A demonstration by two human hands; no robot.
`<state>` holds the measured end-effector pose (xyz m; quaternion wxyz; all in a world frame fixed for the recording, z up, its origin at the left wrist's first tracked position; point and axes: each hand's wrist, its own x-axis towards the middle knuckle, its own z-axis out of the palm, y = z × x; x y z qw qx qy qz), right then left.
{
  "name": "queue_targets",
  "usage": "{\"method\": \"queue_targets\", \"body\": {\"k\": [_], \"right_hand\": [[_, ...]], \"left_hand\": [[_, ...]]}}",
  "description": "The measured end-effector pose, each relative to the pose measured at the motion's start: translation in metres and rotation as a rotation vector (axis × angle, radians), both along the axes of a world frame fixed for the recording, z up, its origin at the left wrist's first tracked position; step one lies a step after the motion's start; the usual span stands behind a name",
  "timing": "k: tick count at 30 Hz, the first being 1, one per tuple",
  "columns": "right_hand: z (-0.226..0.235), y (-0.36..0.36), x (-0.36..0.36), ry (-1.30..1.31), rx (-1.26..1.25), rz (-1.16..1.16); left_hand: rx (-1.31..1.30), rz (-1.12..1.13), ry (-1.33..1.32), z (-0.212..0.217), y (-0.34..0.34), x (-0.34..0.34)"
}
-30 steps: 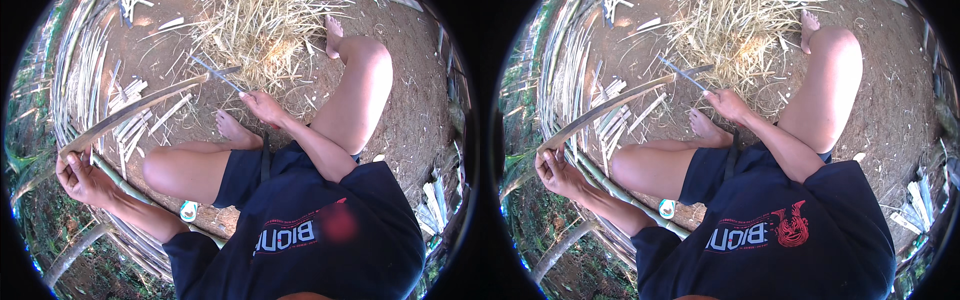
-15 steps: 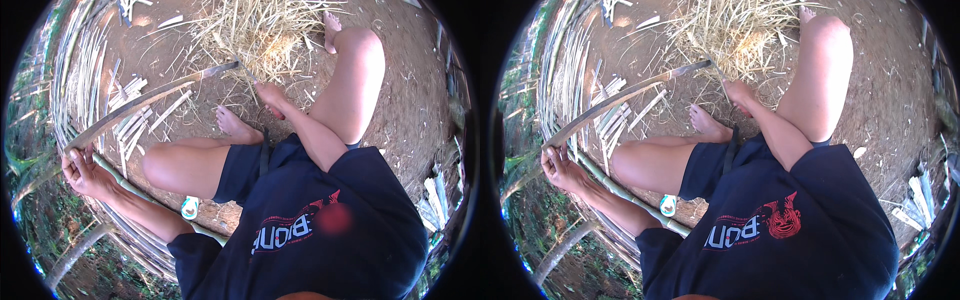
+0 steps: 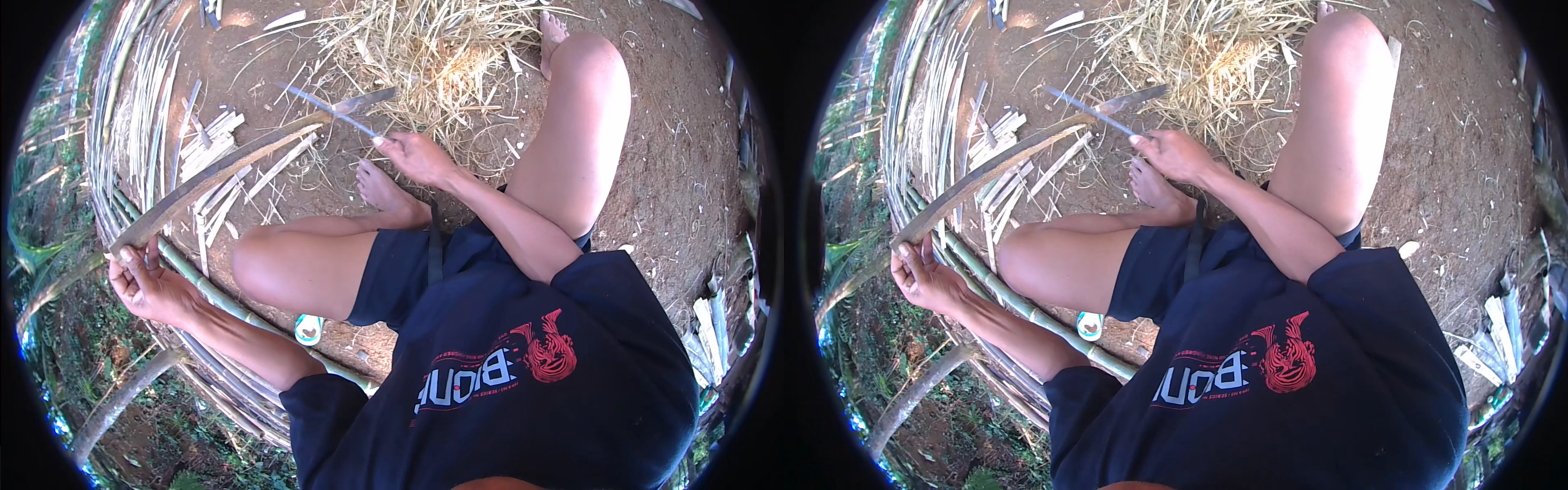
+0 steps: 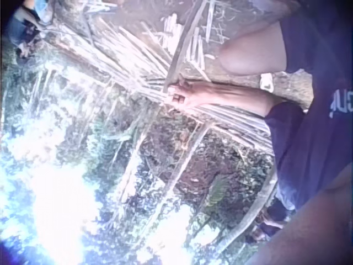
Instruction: The person sits on the ground and uses a machete to split a long bamboo pole into thin strips. They hold the bamboo with one hand and strike it repeatedly with the machete to create fine shavings and strips, which accumulate on the ground.
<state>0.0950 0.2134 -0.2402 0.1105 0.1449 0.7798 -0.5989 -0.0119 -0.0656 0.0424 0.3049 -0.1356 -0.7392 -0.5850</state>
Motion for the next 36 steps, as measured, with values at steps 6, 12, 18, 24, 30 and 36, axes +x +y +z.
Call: {"method": "queue_targets", "body": {"k": [6,12,18,24,30,36], "right_hand": [[-0.016,0.020,-0.001,-0.270,-0.146,-0.098],[-0.050,0.030,0.005,-0.329,-0.086,-0.186],[-0.065,0.041,0.015,-0.442,0.010,-0.233],[-0.081,0.046,0.014,-0.492,0.042,-0.225],[-0.057,0.047,0.016,-0.539,0.076,-0.238],[-0.046,0.038,0.015,-0.421,0.031,-0.166]], "left_hand": [[0.010,-0.037,-0.019,0.001,-0.007,-0.001],[0.035,-0.069,-0.027,-0.002,-0.009,-0.003],[0.070,-0.057,-0.064,-0.007,-0.016,-0.004],[0.047,-0.102,-0.129,0.003,-0.009,-0.011],[-0.038,-0.154,-0.224,0.003,0.000,-0.027],[0.022,-0.173,-0.297,0.026,0.001,-0.028]]}}
